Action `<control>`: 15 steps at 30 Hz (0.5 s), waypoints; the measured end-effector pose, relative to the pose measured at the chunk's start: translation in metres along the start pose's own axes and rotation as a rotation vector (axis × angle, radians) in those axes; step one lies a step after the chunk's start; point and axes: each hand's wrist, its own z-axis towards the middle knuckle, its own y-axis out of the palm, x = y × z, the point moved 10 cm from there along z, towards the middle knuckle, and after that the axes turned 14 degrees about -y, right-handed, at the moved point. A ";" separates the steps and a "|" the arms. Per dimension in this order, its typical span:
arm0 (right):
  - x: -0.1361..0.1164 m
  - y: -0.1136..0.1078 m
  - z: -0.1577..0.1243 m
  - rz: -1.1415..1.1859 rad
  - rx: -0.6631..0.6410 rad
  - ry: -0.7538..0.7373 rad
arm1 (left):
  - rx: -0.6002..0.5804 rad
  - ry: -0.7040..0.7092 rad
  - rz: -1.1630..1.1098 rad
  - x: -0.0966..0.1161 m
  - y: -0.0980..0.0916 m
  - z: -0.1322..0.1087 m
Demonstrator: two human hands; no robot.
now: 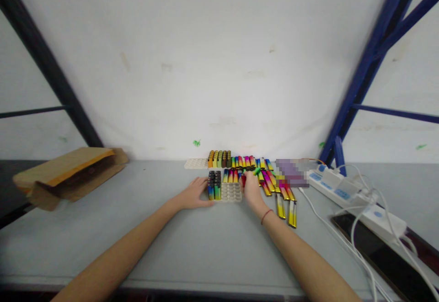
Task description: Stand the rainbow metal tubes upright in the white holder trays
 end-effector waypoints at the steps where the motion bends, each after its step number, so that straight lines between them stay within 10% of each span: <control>1: 0.003 -0.001 -0.001 0.013 0.020 0.021 | 0.003 0.002 0.001 0.000 0.000 0.000; 15: -0.002 0.011 -0.015 0.314 0.041 0.307 | 0.003 -0.001 -0.023 0.000 -0.001 0.000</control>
